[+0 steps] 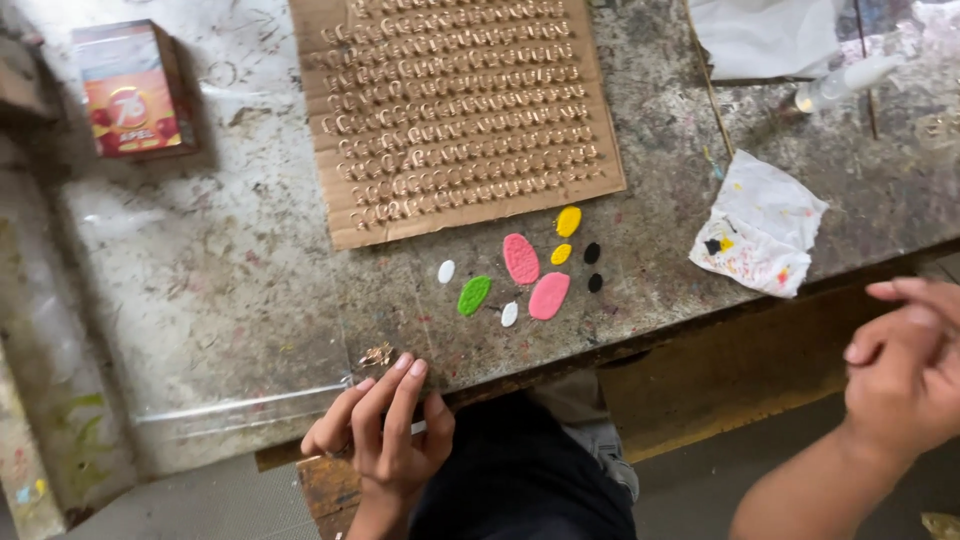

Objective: The person pours white paint onto a palette, then uses a small brush to apply white paint to tiny metal jewelry pieces. They handle each piece individually, painting details and placing them back on the work surface.

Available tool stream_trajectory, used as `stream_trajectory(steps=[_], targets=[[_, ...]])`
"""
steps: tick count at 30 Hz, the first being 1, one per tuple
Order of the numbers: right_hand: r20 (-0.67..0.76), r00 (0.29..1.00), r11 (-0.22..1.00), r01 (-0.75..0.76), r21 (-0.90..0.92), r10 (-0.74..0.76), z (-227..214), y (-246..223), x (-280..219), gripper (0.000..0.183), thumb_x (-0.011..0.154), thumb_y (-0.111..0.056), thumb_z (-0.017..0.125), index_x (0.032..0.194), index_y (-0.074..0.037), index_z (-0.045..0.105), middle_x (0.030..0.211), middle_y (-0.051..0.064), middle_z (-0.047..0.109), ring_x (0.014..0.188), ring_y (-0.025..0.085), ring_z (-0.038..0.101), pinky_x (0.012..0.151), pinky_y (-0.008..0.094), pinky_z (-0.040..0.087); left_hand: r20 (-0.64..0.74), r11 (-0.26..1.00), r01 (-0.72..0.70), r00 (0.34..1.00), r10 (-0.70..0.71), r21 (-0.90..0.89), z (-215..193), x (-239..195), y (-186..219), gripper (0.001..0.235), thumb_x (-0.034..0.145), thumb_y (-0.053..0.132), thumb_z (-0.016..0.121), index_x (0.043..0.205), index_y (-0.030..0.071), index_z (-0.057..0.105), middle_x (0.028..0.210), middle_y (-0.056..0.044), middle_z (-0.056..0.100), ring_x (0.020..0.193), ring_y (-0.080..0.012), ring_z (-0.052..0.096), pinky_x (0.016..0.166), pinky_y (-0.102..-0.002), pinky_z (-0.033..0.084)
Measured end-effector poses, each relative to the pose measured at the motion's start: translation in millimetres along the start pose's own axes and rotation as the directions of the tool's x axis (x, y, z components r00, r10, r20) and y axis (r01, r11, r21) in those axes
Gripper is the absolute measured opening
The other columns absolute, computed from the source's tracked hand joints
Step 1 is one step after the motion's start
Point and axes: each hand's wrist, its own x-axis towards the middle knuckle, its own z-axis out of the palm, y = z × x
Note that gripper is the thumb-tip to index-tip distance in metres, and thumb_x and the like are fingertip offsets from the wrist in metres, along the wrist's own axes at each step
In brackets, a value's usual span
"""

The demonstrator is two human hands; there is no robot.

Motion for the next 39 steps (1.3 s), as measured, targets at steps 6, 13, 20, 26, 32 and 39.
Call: stream_trajectory(steps=[6,13,20,26,32,39], targets=[[-0.265,0.912,0.857,0.39,0.336,-0.312,73,-16,-4,0.016,0.122,-0.002,0.045,0.137,-0.001,0.048,0.115,0.038,0.051,0.075,0.046,0.065,0.057,0.043,0.056,-0.013,0.992,0.028,0.999,-0.03,-0.123,-9,0,0,0.021,0.1,0.03,0.055,0.11,0.018,0.07,0.108,0.004,0.074,0.103,-0.0195,0.057,0.097,-0.034,0.033],[-0.385,0.821,0.703,0.564,0.433,-0.421,131,-44,-13,0.024,0.109,-0.024,0.058,0.102,-0.001,0.054,0.069,0.019,0.056,0.051,0.025,0.057,0.052,0.034,0.047,0.107,0.992,-0.057,0.992,0.069,-0.115,-49,45,-12,0.012,0.099,0.019,0.072,0.109,0.014,0.074,0.106,-0.004,0.071,0.097,-0.0217,0.059,0.09,-0.031,0.046],[-0.413,0.757,0.764,0.616,0.193,-0.506,132,-58,-5,0.027,0.116,-0.015,0.051,0.104,0.008,0.059,0.104,0.025,0.042,0.042,0.025,0.044,0.039,0.036,0.038,0.303,0.962,-0.159,0.949,0.087,0.22,-51,60,-26,0.008,0.103,0.031,0.075,0.111,0.03,0.073,0.108,0.012,0.067,0.099,-0.0196,0.053,0.084,-0.034,0.036],[-0.441,0.735,0.753,0.634,0.175,-0.516,136,-45,-8,0.022,0.112,-0.008,0.058,0.101,0.01,0.063,0.094,0.025,0.046,0.049,0.02,0.042,0.041,0.033,0.039,0.263,0.982,-0.095,0.963,0.049,0.165,-45,53,-24,0.004,0.105,0.024,0.07,0.104,0.027,0.073,0.102,0.011,0.068,0.095,-0.0191,0.052,0.083,-0.035,0.036],[-0.433,0.733,0.745,0.642,0.183,-0.525,136,-42,-9,0.021,0.113,-0.008,0.058,0.104,0.01,0.065,0.096,0.025,0.049,0.048,0.02,0.044,0.043,0.034,0.041,0.225,0.992,-0.04,0.974,0.012,0.123,-45,47,-24,0.017,0.101,0.019,0.079,0.116,0.02,0.072,0.107,0.007,0.07,0.097,-0.0206,0.05,0.085,-0.034,0.039],[-0.431,0.74,0.758,0.629,0.172,-0.516,134,-52,-8,0.021,0.115,-0.009,0.053,0.107,0.009,0.062,0.107,0.026,0.044,0.048,0.021,0.043,0.045,0.035,0.039,0.193,0.999,-0.027,0.981,0.021,0.033,-52,47,-20,0.018,0.103,0.003,0.07,0.101,0.021,0.071,0.105,0.003,0.065,0.098,-0.0233,0.048,0.09,-0.034,0.039]])
